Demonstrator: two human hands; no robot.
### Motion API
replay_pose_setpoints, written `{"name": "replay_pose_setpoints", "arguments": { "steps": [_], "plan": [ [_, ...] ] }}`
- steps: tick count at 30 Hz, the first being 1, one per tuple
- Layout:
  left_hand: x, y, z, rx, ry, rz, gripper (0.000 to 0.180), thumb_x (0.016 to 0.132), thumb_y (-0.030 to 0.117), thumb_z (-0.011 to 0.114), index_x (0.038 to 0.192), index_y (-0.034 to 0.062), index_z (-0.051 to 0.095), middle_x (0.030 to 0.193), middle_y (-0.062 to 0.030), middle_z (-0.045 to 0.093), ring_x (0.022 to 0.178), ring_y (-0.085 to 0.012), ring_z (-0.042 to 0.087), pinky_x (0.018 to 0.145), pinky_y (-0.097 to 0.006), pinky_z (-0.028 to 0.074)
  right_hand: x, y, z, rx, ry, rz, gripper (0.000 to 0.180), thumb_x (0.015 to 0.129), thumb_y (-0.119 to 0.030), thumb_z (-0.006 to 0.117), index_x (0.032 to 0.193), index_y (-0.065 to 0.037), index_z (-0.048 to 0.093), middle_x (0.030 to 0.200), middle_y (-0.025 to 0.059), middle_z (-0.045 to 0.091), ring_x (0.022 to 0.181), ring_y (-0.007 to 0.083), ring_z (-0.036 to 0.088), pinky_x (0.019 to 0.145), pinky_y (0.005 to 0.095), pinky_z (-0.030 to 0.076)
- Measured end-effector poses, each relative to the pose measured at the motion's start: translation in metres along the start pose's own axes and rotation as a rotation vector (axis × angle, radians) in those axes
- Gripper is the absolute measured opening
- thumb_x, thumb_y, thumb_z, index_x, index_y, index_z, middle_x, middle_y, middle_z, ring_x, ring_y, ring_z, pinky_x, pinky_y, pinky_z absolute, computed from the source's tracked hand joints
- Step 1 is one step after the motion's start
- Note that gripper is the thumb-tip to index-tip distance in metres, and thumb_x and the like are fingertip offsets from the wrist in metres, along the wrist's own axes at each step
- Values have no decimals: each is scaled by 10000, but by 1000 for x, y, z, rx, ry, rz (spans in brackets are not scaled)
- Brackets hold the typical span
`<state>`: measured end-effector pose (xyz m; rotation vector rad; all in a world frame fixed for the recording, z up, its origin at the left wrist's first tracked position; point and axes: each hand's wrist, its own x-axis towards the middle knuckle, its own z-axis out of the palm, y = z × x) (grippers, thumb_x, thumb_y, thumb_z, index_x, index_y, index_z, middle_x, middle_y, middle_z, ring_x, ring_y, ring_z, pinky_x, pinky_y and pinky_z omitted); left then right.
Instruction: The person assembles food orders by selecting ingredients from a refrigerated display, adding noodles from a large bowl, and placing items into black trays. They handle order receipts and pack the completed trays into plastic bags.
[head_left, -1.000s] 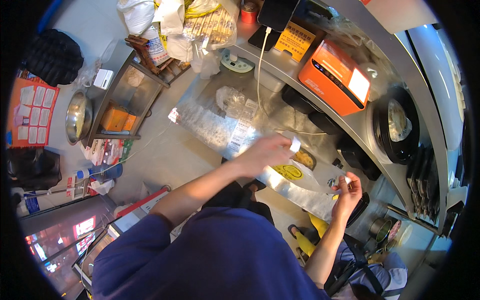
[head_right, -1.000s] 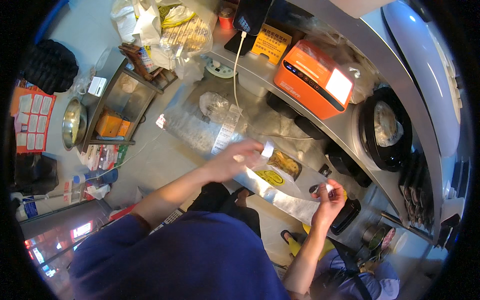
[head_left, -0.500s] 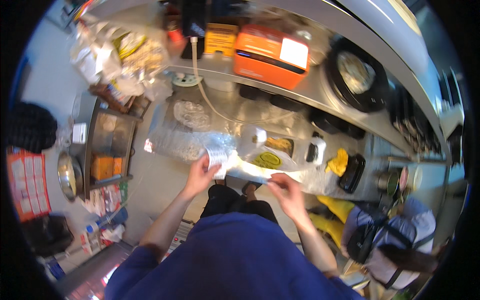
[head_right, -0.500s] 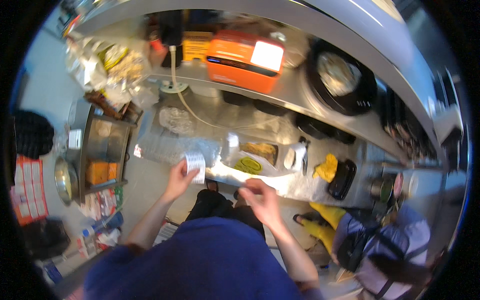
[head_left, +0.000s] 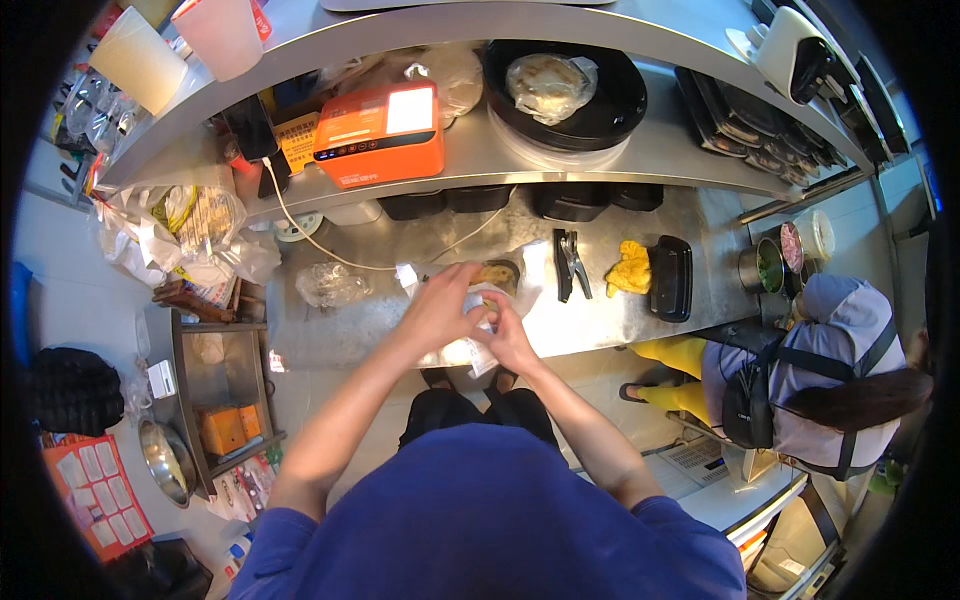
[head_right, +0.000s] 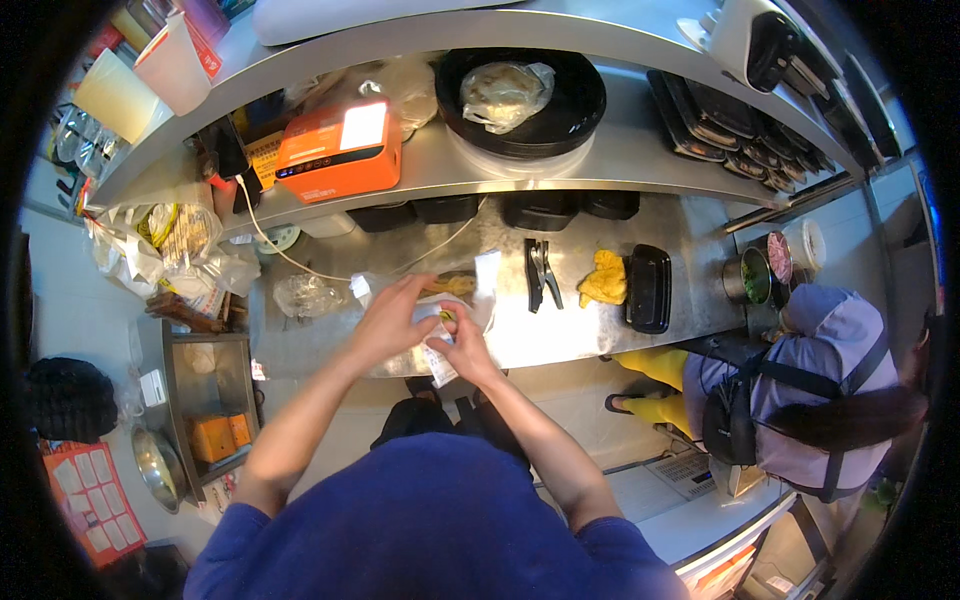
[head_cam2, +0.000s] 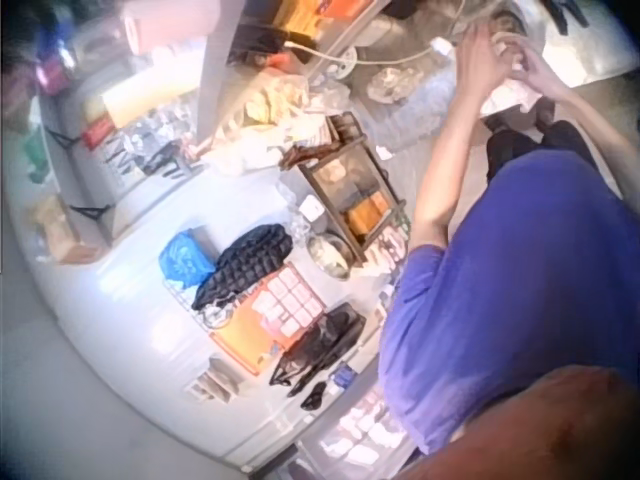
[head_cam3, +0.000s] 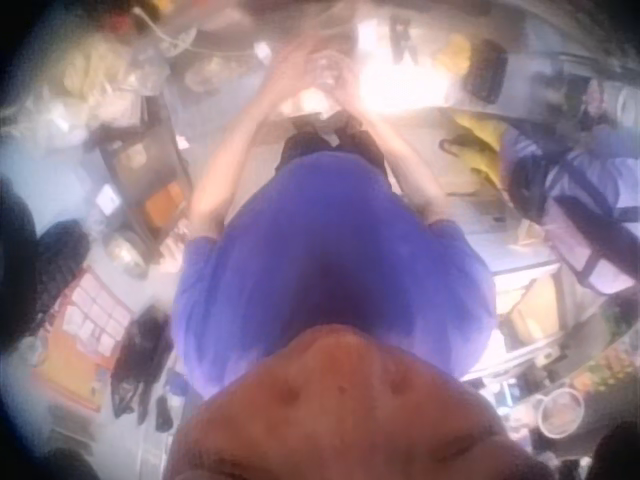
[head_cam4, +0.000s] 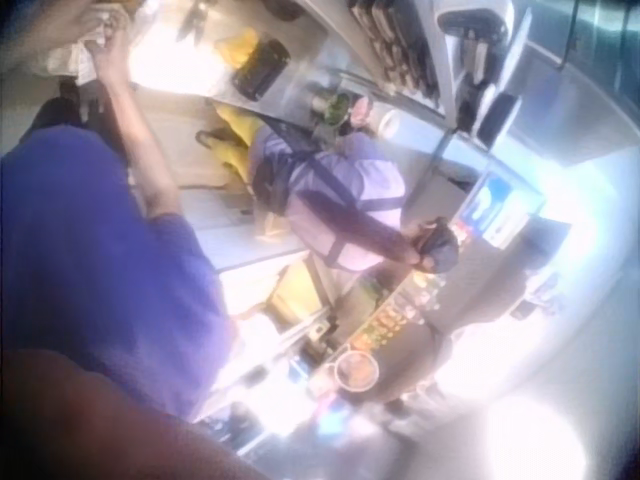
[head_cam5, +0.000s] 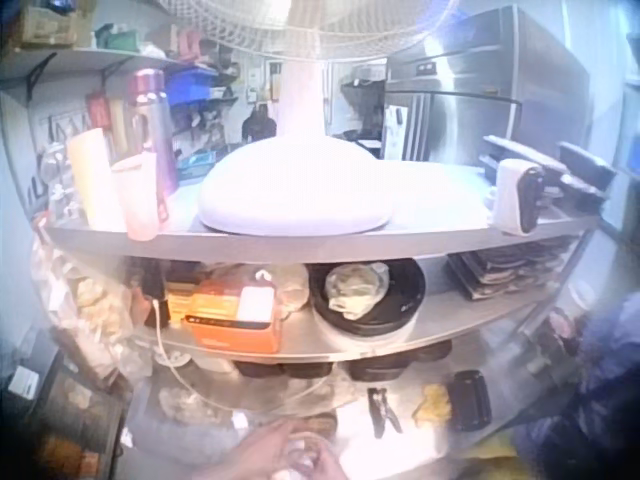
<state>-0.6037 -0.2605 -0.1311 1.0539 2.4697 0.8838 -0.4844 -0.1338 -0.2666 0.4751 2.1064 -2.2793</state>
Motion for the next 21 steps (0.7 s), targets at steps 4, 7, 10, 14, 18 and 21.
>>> {"name": "replay_pose_setpoints", "arguments": {
  "steps": [4, 7, 10, 14, 18, 21],
  "plan": [
    [42, -55, 15, 232, -525, -143, 662, 666, 341, 862, 1208, 24, 655, 1190, -170, 695, 1122, -354, 656, 926, -471, 534, 13, 25, 14, 58, 64, 57, 507, 877, 26, 728, 1336, -13, 515, 1022, 103, 737, 943, 134, 684, 806, 280, 535],
    [40, -79, 28, 180, -518, -206, 637, 658, 290, 871, 1215, 53, 672, 1164, -178, 703, 1127, -338, 656, 918, -458, 537, 0, 22, 24, -69, 149, -67, 518, 877, 27, 715, 1358, -7, 526, 995, 113, 750, 934, 155, 694, 808, 308, 537],
    [35, -83, 33, 53, -464, -186, 600, 632, 267, 900, 1158, 58, 702, 1018, -151, 731, 978, -304, 698, 836, -402, 546, -3, 11, 19, -251, 207, -227, 555, 881, 29, 692, 1395, -18, 487, 1020, 152, 753, 899, 217, 715, 806, 359, 552],
    [32, -95, 34, -123, -426, -201, 541, 637, 257, 909, 1099, 49, 720, 910, -136, 735, 852, -274, 706, 765, -364, 535, -9, 19, 19, -313, 221, -196, 554, 894, 7, 688, 1387, -43, 440, 1012, 190, 738, 910, 291, 722, 811, 376, 542],
    [22, -94, 43, -130, -336, -163, 462, 651, 220, 918, 1030, 43, 721, 862, -107, 721, 793, -223, 667, 714, -350, 513, -11, 10, 25, -174, 253, -200, 524, 902, -22, 695, 1351, -48, 425, 992, 203, 726, 922, 348, 720, 801, 399, 538],
    [24, -87, 40, -132, -324, -210, 407, 679, 160, 917, 1001, 40, 700, 815, -61, 700, 725, -146, 603, 659, -320, 482, -6, 1, 24, -315, 330, -184, 518, 908, -42, 699, 1351, -57, 432, 999, 206, 726, 911, 368, 719, 789, 427, 535]
  ]
}}
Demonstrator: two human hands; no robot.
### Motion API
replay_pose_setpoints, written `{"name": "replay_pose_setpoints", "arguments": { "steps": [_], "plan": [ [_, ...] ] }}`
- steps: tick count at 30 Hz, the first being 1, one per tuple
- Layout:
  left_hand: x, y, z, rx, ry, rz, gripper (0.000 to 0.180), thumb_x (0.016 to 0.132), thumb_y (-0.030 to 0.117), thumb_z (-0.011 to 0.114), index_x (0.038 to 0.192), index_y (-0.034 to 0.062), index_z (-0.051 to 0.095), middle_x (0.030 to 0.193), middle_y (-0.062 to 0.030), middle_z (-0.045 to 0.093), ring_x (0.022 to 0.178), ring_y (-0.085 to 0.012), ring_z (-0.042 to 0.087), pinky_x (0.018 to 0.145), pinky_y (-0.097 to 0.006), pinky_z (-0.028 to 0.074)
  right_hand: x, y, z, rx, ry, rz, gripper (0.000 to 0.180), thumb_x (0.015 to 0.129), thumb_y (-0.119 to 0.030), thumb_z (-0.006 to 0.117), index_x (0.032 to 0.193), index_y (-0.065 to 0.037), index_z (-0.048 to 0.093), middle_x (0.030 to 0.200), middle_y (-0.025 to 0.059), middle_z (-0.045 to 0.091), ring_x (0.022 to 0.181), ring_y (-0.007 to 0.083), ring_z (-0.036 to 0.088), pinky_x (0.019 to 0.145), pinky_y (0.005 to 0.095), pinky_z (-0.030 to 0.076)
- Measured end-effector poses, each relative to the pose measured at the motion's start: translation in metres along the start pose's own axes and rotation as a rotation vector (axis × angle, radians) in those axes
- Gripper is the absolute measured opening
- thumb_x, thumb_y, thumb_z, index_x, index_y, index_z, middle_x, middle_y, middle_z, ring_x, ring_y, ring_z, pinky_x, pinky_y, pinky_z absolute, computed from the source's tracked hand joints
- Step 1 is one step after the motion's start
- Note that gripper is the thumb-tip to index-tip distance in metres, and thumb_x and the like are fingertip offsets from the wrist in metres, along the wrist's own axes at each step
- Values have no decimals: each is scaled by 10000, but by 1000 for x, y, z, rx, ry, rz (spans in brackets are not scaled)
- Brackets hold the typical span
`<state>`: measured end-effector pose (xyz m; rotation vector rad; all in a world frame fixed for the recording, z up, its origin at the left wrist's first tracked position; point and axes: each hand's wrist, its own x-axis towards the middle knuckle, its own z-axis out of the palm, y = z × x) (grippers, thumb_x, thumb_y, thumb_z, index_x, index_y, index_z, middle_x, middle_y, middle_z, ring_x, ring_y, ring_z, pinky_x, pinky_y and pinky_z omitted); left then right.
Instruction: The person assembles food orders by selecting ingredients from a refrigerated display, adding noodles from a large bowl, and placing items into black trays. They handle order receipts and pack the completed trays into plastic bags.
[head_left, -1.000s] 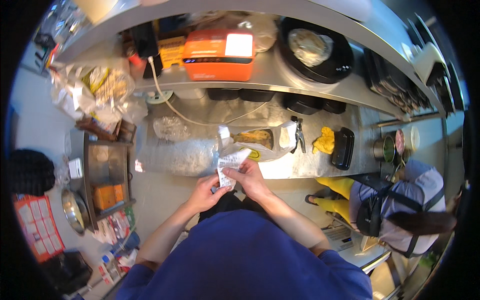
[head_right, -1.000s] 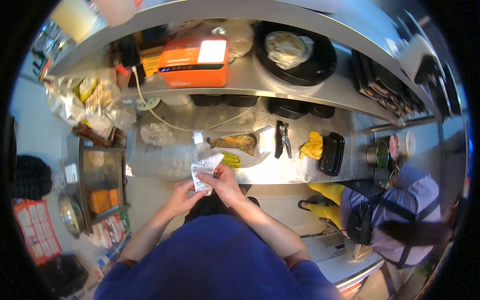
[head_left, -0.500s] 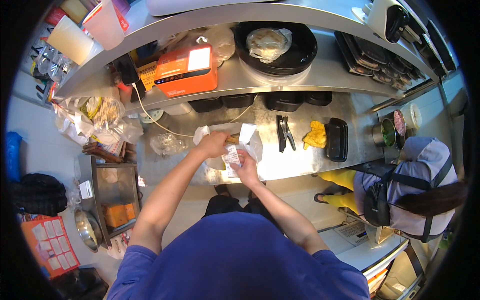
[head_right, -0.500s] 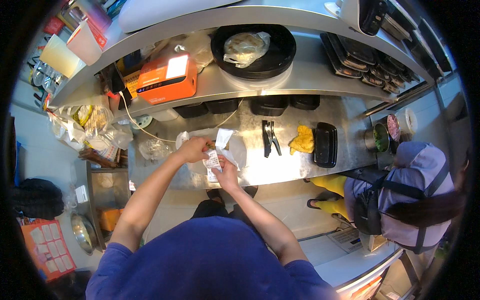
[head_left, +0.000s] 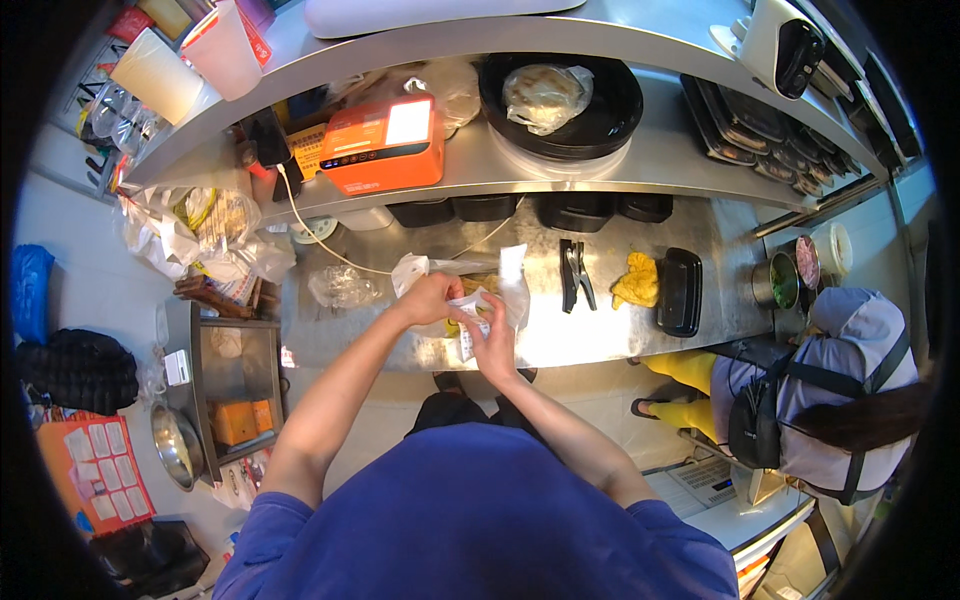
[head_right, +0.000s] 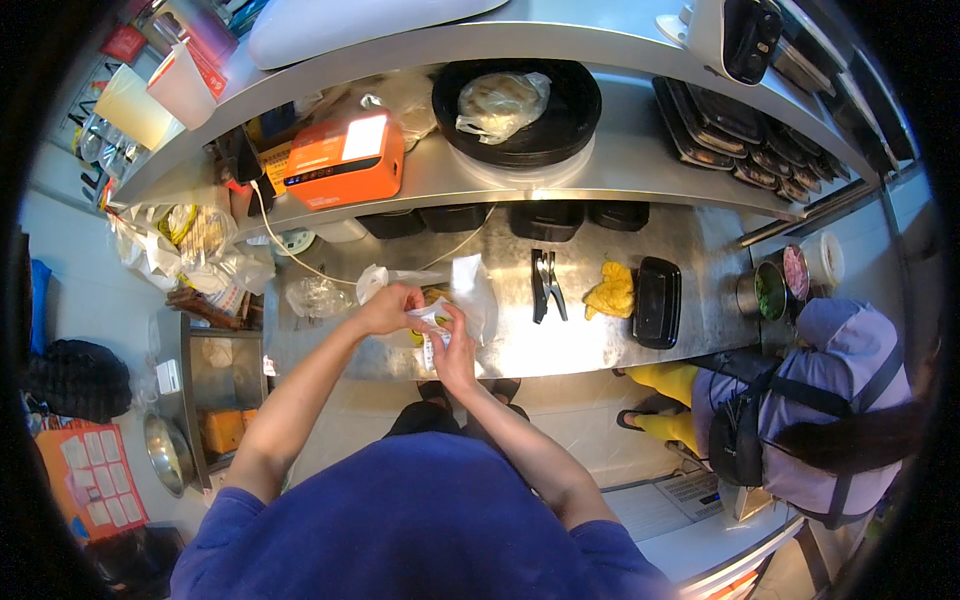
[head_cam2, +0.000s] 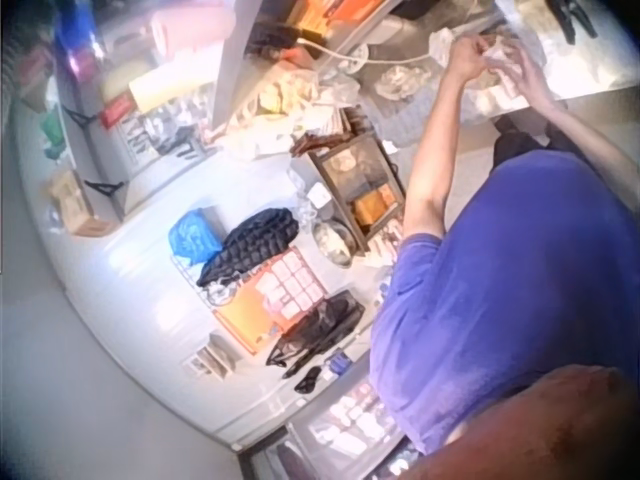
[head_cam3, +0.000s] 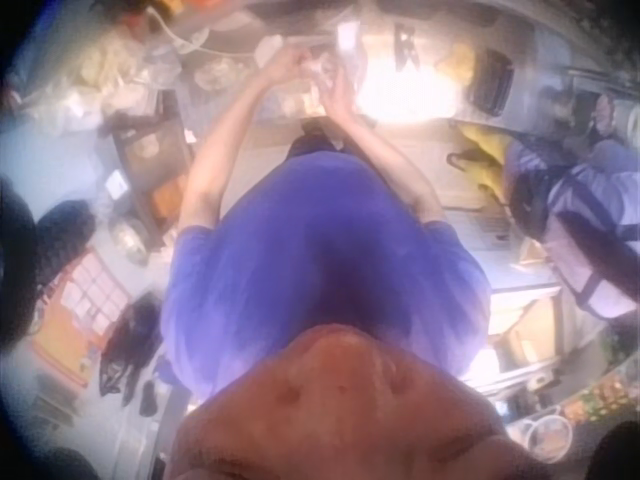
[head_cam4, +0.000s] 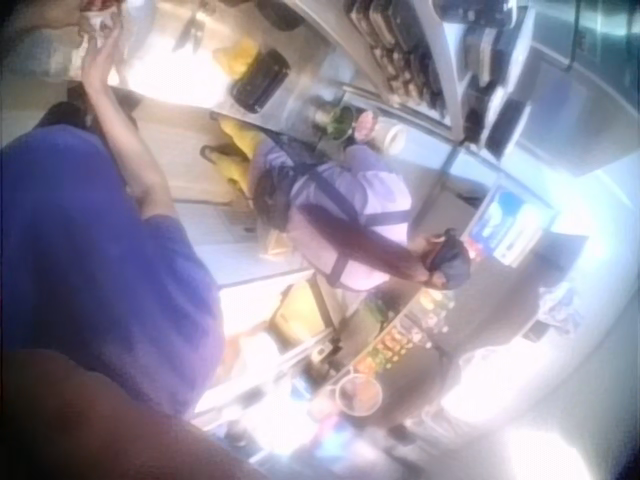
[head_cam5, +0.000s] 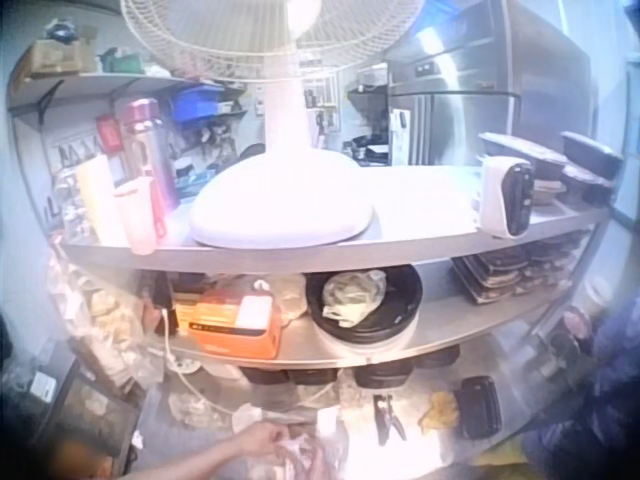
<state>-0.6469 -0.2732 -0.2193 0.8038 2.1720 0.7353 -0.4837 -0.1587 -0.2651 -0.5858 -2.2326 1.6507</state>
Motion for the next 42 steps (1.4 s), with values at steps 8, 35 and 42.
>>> {"name": "replay_pose_setpoints", "arguments": {
  "steps": [8, 35, 42],
  "plan": [
    [-2, -27, 3, -297, -19, 74, 565, 667, 109, 909, 1175, 46, 672, 804, -70, 684, 744, -166, 618, 729, -314, 498, -1, -18, 5, 158, -74, 47, 542, 919, -33, 678, 1398, -67, 425, 999, 196, 729, 930, 335, 721, 813, 415, 529],
    [-15, -24, -7, -82, 158, 89, 306, 853, 158, 760, 1127, 38, 696, 994, -136, 752, 911, -247, 722, 819, -359, 553, 8, 39, 41, 431, 36, 372, 264, 900, -46, 746, 1041, -43, 523, 826, 92, 713, 723, 115, 640, 624, 294, 517],
    [-36, -7, -2, 72, 422, 86, 196, 793, 83, 721, 985, 45, 715, 856, -178, 734, 821, -364, 714, 756, -445, 565, 69, 103, -91, -893, 307, 37, 658, 787, -355, 837, 1219, 39, 536, 1190, 249, 587, 1127, 417, 565, 894, 524, 491]
  ]
}}
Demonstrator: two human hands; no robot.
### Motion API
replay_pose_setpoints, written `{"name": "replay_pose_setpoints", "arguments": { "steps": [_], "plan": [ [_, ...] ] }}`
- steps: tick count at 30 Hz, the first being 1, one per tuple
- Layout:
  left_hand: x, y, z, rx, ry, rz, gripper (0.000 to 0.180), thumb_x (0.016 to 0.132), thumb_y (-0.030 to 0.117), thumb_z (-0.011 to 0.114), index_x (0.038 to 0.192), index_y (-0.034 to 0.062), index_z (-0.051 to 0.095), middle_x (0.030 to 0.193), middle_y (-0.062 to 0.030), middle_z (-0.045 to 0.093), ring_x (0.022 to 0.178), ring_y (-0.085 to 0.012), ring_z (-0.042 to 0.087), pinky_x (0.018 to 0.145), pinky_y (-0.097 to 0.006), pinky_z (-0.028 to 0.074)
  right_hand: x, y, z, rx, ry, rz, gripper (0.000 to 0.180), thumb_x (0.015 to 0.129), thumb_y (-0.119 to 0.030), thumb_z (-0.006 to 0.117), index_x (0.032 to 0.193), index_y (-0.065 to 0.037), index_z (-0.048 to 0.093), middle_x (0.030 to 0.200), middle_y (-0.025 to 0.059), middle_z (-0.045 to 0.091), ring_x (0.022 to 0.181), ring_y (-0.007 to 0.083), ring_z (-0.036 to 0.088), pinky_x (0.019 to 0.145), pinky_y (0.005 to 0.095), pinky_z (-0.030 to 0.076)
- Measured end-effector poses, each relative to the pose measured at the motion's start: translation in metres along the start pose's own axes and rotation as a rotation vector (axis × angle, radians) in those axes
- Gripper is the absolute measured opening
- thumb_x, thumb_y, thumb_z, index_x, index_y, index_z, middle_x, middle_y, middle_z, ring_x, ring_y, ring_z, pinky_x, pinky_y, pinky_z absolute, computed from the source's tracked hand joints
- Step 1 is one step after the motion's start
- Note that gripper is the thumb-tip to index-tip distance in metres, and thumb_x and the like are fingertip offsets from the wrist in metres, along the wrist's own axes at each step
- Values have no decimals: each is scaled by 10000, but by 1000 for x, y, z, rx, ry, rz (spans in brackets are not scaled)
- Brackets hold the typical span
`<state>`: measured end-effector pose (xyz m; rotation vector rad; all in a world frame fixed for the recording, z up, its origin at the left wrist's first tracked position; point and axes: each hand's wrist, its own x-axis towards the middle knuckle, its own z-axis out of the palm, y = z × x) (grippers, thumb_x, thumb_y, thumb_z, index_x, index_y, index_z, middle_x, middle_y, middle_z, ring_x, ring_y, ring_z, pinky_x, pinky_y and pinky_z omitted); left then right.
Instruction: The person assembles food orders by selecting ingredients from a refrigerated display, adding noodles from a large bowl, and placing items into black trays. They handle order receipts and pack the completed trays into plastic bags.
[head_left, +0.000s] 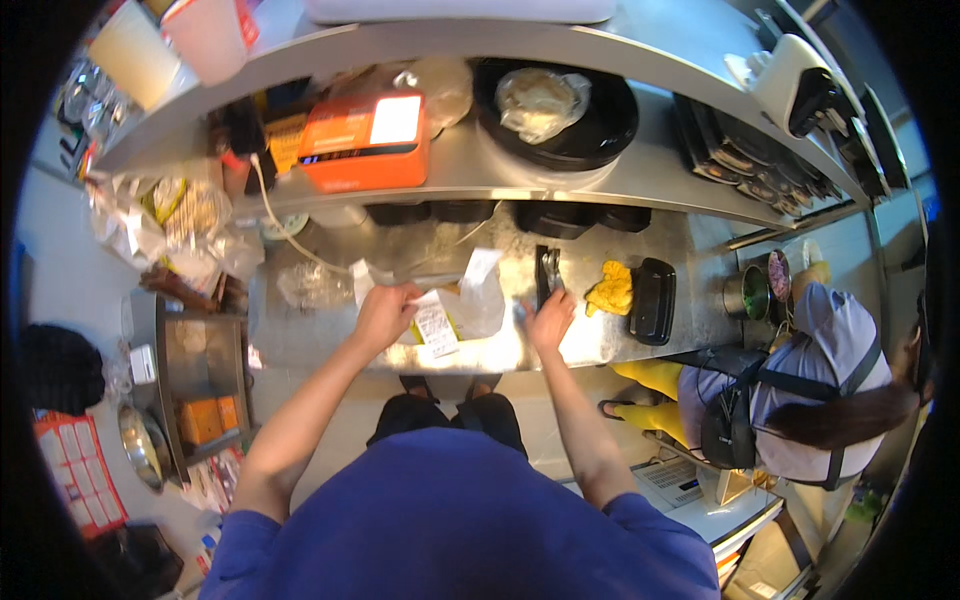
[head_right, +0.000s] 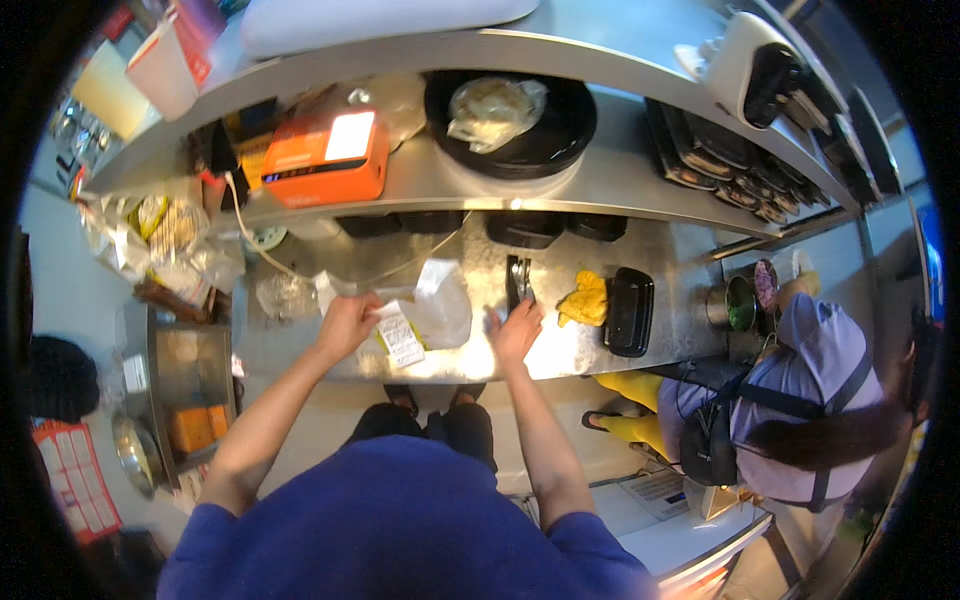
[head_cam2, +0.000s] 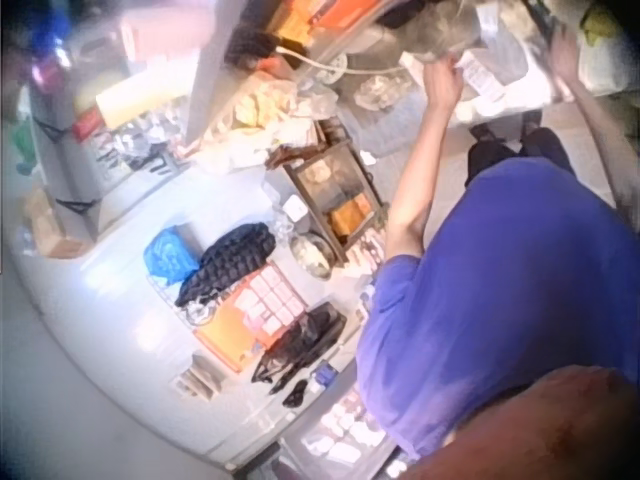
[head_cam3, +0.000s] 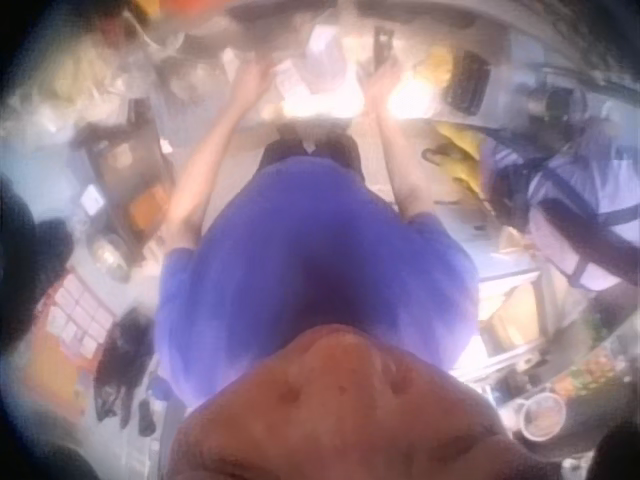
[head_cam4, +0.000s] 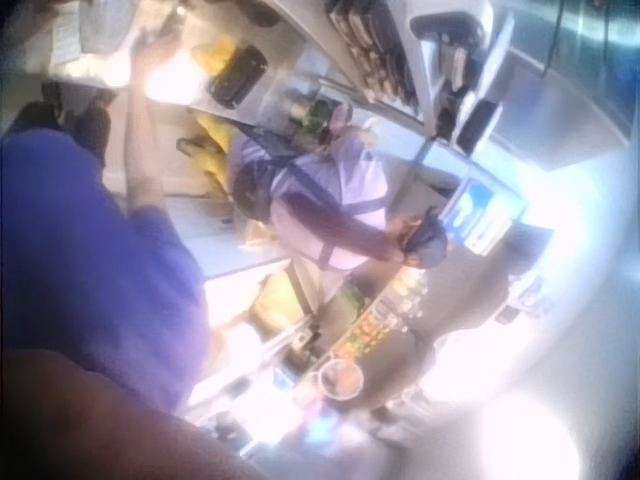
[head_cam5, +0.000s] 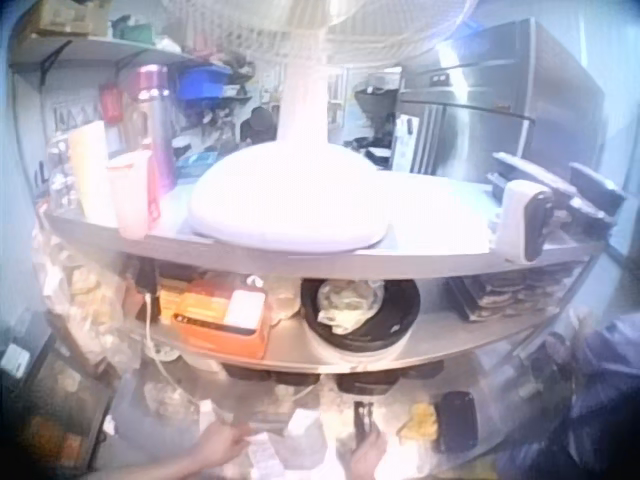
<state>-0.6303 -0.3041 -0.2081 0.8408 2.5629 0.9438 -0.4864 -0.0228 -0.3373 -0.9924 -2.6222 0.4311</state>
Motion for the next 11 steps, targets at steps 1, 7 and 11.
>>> {"name": "replay_pose_setpoints", "arguments": {
  "steps": [1, 7, 11],
  "plan": [
    [-6, 9, 0, 20, 33, 3, 185, 801, 90, 723, 981, 49, 716, 844, -173, 734, 808, -365, 714, 745, -450, 565, 18, 15, 7, -55, -75, 23, 887, 726, -471, 861, 1307, 68, 463, 1268, 266, 511, 1213, 433, 489, 935, 554, 465],
    [-22, 5, -1, 57, 92, -70, 173, 815, 103, 745, 974, 45, 709, 838, -170, 732, 787, -346, 715, 723, -427, 564, 67, 10, -40, 180, -816, 435, 455, 709, -215, 719, 1031, 97, 644, 942, 289, 702, 926, 374, 715, 835, 452, 551],
    [-21, 11, -4, 11, 111, -44, 170, 829, 119, 743, 975, 43, 703, 840, -176, 732, 800, -347, 720, 728, -417, 573, 64, -10, -125, 349, -404, -226, 497, 761, -139, 705, 1223, 8, 597, 1022, 268, 683, 953, 422, 682, 844, 475, 541]
  ]
}}
